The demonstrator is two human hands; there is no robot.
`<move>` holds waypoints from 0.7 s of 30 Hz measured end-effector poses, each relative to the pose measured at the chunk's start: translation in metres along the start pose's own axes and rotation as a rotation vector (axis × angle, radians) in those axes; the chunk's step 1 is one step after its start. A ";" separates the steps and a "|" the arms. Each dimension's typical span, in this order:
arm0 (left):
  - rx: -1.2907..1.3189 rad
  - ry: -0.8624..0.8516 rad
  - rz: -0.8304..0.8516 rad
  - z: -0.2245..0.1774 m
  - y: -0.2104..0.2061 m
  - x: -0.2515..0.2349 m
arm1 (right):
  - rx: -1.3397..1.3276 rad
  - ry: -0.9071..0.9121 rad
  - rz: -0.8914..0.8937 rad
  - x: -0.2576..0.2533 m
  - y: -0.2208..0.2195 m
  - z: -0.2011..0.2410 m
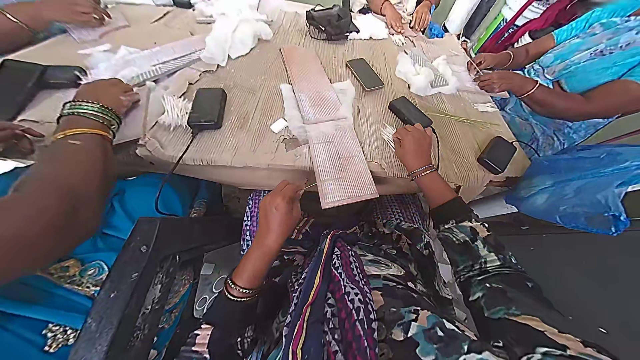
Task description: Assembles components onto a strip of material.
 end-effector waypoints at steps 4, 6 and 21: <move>0.028 0.036 -0.006 0.011 0.002 0.005 | -0.036 -0.030 0.006 -0.008 0.006 0.011; 0.045 0.047 -0.002 0.016 0.000 0.006 | -0.115 0.065 -0.027 -0.011 0.011 0.032; 0.089 0.105 0.029 0.013 0.002 0.009 | -0.249 0.515 -0.025 -0.061 -0.028 0.145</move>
Point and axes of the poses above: each hand's wrist, its own x-axis away from the middle knuckle, its own y-axis out of the back of the hand, z = x × y, the point moved 6 cm from there along -x, towards the middle knuckle, and after that the axes turned 7 degrees about x, right-handed, at the moved point
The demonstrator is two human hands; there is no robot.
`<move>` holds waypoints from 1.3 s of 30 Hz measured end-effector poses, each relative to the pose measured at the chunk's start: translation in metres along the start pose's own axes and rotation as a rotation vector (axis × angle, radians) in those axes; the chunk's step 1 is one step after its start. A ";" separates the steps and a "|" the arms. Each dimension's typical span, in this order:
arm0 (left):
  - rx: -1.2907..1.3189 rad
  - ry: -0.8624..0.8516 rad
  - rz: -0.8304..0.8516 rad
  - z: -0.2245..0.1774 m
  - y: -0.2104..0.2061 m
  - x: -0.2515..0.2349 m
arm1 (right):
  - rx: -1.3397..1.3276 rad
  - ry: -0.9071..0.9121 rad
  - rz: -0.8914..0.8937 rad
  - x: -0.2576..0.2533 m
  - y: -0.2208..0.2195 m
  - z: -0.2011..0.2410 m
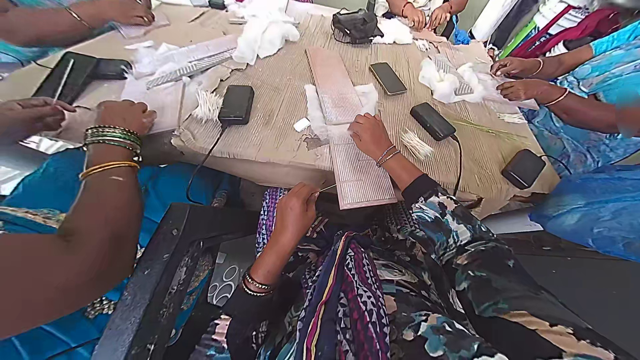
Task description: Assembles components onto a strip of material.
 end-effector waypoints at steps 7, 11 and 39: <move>0.241 0.192 -0.020 0.012 0.003 -0.006 | -0.905 -0.406 0.243 0.070 0.032 0.004; 0.573 0.187 0.042 -0.017 -0.005 -0.026 | -1.334 -0.476 0.379 0.089 0.044 0.011; -0.166 0.040 0.077 -0.061 -0.037 -0.038 | -0.376 -0.562 0.274 0.091 0.023 -0.007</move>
Point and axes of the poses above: each hand's wrist, its own x-axis away from the middle knuckle, its own y-axis out of the back of the hand, z = x × y, the point moved 6 cm from there along -x, towards the middle knuckle, and after that the axes turned 7 degrees about x, right-handed, at the moved point
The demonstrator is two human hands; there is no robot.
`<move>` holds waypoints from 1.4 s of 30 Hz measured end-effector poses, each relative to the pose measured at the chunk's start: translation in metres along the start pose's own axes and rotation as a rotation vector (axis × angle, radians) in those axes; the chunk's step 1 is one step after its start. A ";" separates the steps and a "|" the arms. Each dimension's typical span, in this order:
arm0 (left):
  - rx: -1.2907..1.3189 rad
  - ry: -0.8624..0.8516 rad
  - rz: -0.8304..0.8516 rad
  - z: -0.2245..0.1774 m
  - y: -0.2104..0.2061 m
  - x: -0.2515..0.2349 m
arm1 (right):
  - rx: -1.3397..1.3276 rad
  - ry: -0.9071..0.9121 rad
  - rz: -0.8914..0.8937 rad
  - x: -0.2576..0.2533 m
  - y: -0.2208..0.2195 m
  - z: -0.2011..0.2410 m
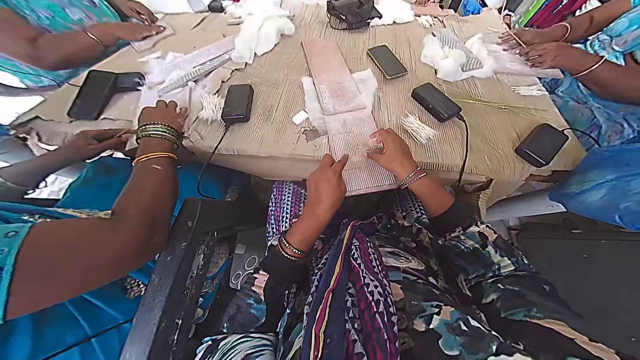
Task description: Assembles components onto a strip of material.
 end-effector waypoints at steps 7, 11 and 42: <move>-0.201 0.277 0.334 -0.005 -0.016 -0.010 | 0.111 0.394 -0.194 0.019 0.002 0.022; -0.247 0.297 0.392 -0.008 -0.015 -0.010 | 0.331 0.559 0.083 0.029 -0.027 0.034; 0.058 -0.250 0.040 0.006 0.002 0.050 | 0.219 0.537 -0.065 0.107 0.014 0.024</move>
Point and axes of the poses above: each hand's wrist, its own x-axis away from the middle knuckle, its own y-axis out of the back of the hand, z = x × y, the point moved 6 cm from there along -x, towards the middle knuckle, and after that the axes turned 7 degrees about x, right-handed, at the moved point
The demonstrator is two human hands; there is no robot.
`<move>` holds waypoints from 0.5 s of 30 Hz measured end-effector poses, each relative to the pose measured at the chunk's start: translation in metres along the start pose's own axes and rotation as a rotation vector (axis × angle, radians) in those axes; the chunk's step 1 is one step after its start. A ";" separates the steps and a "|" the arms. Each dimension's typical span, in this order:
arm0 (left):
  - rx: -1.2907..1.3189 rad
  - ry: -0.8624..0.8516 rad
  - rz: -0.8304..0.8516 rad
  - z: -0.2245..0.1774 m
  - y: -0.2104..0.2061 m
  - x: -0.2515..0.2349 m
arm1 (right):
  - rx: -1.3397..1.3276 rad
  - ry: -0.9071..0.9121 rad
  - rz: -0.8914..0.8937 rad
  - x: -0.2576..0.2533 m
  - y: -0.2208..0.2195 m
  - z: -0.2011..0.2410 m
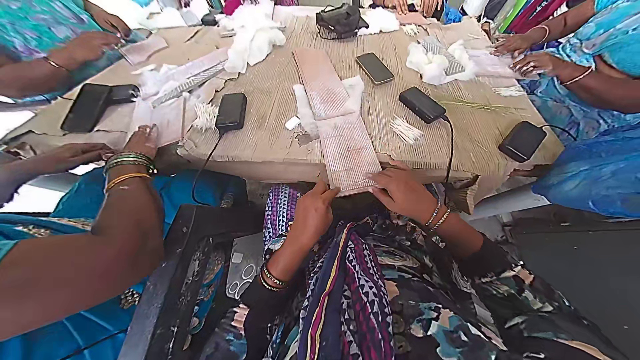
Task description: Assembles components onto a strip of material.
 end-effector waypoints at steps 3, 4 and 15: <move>0.006 -0.034 -0.075 0.000 0.003 0.001 | 0.108 -0.008 -0.123 -0.015 -0.013 -0.009; 0.004 -0.029 -0.082 0.002 0.005 0.000 | 0.114 -0.009 -0.152 -0.017 -0.014 -0.008; -0.087 -0.066 -0.040 0.005 -0.001 -0.030 | 0.160 0.016 -0.185 -0.031 -0.010 -0.009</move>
Point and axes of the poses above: each hand's wrist, its own x-axis away from the middle knuckle, its own y-axis out of the back of the hand, z = x × y, the point moved 6 cm from there along -x, towards the middle knuckle, and after that the axes turned 7 degrees about x, right-handed, at the moved point
